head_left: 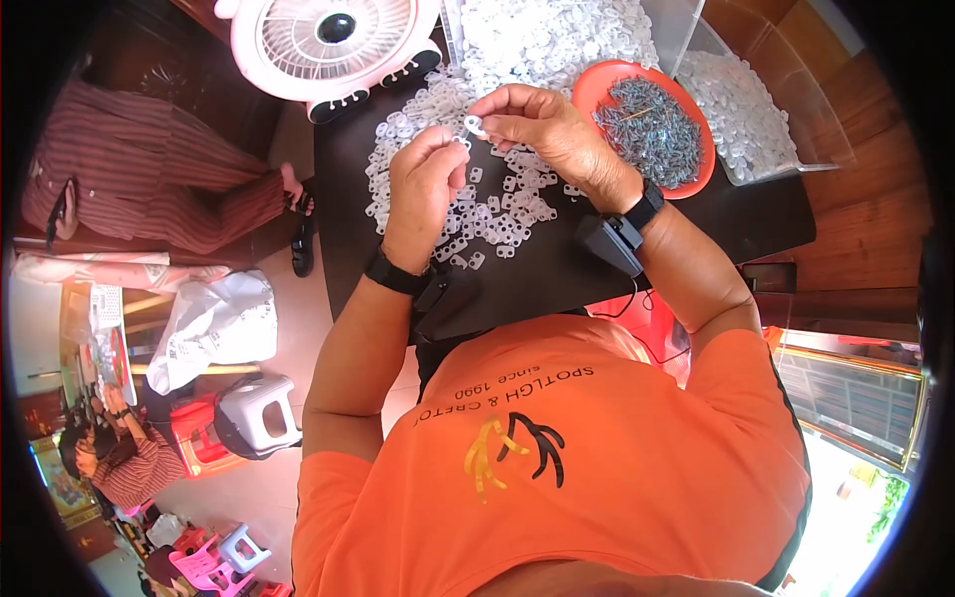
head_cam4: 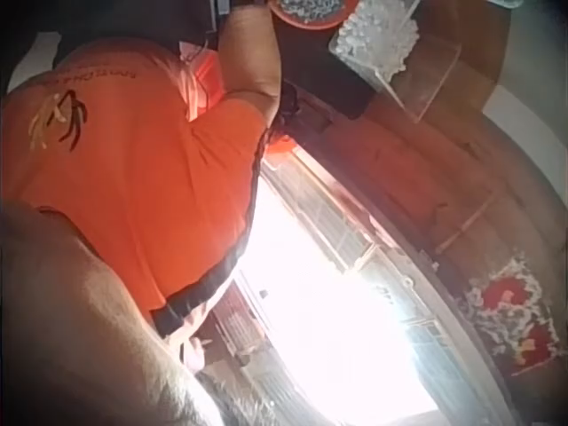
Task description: Inserting small metal pins or clips into white plastic housings at an assembly workbench.
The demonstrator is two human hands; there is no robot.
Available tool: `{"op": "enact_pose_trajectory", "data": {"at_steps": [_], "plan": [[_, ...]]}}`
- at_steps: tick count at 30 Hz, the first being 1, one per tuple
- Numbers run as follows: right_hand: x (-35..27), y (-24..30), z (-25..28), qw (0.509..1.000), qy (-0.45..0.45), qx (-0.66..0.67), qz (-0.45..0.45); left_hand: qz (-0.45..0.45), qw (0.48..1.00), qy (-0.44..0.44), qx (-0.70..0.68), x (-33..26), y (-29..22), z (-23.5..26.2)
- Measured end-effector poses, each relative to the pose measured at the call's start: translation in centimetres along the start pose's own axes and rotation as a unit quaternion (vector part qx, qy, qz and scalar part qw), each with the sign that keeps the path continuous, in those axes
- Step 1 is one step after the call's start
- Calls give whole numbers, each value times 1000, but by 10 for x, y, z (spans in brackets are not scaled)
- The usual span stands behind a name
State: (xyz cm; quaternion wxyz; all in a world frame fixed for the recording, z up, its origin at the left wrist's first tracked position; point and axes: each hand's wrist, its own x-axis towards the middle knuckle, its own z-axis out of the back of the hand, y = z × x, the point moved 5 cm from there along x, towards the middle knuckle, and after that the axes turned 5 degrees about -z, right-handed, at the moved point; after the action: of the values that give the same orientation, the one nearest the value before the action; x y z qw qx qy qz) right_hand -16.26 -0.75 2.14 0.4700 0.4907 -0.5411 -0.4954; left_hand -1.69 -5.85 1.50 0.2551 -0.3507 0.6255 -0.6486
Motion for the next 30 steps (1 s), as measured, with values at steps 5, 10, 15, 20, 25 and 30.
{"op": "enact_pose_trajectory", "data": {"at_steps": [5,10,15,20,25,30], "plan": [[-1,2,-1,999,-15,-28,7,-3,999,16,33,0,1,0],[-3,6,-3,998,-20,-55,18,-7,999,19,33,1,3,0],[-5,10,-2,991,-44,-121,38,-27,999,21,26,1,1,-1],[-4,5,-3,989,-38,-136,51,-23,999,18,28,1,4,-2],[-4,3,-7,989,-26,-129,64,-29,999,17,18,1,5,-3],[-5,2,-10,992,-23,-111,63,-30,999,21,22,-1,5,-3]]}}
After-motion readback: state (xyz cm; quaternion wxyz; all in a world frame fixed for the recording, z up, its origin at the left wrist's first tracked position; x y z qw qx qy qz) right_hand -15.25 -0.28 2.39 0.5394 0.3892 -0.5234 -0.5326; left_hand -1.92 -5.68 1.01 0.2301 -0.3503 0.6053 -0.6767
